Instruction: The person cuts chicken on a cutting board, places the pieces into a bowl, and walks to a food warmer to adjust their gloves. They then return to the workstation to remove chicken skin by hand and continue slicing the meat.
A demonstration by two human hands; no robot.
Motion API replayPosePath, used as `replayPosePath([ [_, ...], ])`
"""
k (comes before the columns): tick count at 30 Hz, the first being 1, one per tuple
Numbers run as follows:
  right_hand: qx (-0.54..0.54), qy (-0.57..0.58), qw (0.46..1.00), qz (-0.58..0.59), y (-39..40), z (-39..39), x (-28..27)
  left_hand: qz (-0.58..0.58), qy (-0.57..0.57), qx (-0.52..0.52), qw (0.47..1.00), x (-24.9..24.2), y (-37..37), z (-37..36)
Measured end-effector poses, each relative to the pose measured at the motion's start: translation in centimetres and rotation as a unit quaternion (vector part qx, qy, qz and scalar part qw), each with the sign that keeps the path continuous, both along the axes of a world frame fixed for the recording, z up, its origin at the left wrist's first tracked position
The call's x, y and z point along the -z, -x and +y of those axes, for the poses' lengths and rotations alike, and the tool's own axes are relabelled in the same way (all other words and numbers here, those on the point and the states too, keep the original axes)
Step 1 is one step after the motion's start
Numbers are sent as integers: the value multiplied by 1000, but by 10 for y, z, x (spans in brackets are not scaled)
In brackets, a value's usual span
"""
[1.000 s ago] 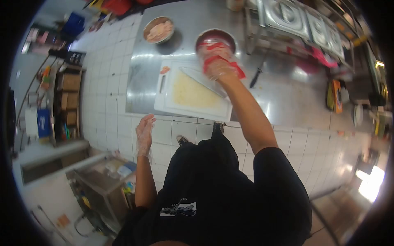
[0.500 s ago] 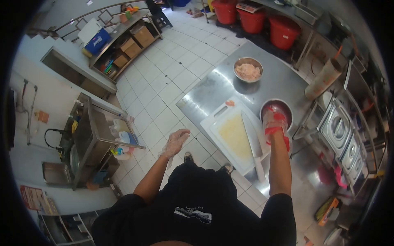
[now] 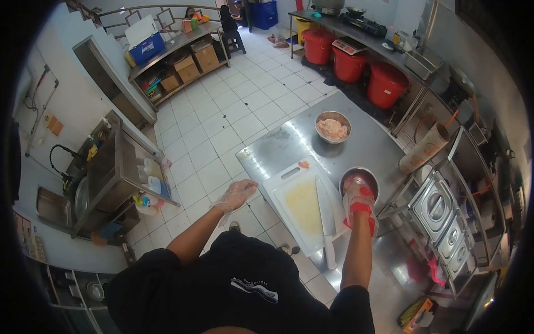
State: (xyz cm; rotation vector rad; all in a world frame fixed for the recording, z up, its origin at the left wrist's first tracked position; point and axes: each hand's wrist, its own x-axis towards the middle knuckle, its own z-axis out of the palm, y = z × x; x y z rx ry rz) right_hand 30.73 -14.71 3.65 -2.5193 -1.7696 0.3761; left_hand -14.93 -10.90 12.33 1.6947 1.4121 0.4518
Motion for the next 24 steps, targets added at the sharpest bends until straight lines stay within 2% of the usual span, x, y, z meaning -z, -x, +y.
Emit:
replayPosePath([
  [7, 15, -87, 996, 21, 25, -57, 3, -84, 23, 25, 996, 33, -22, 6],
  [10, 27, -192, 979, 58, 45, -89, -11, -114, 26, 64, 991, 39, -31, 9],
  [12, 61, -251, 954, 155, 63, -107, -40, -109, 47, 88, 989, 25, -39, 5],
  [13, 92, -242, 932, 255, 71, -117, -69, -119, 52, 102, 986, 15, -43, 0],
  [14, 123, -229, 899, 351, 81, -122, -93, -128, 57, 117, 983, 1, -48, -2],
  [17, 140, -308, 811, 478, 128, -126, -139, -195, 84, 174, 962, -26, -74, -16],
  [18, 128, -279, 809, 500, 136, -123, -141, -225, 94, 196, 950, -33, -85, -23],
  [21, 78, -265, 761, 587, 167, -98, -144, -286, 77, 285, 912, -57, -112, -40],
  [24, 80, -290, 783, 544, 178, -75, -147, -273, 48, 216, 936, -56, -119, -39],
])
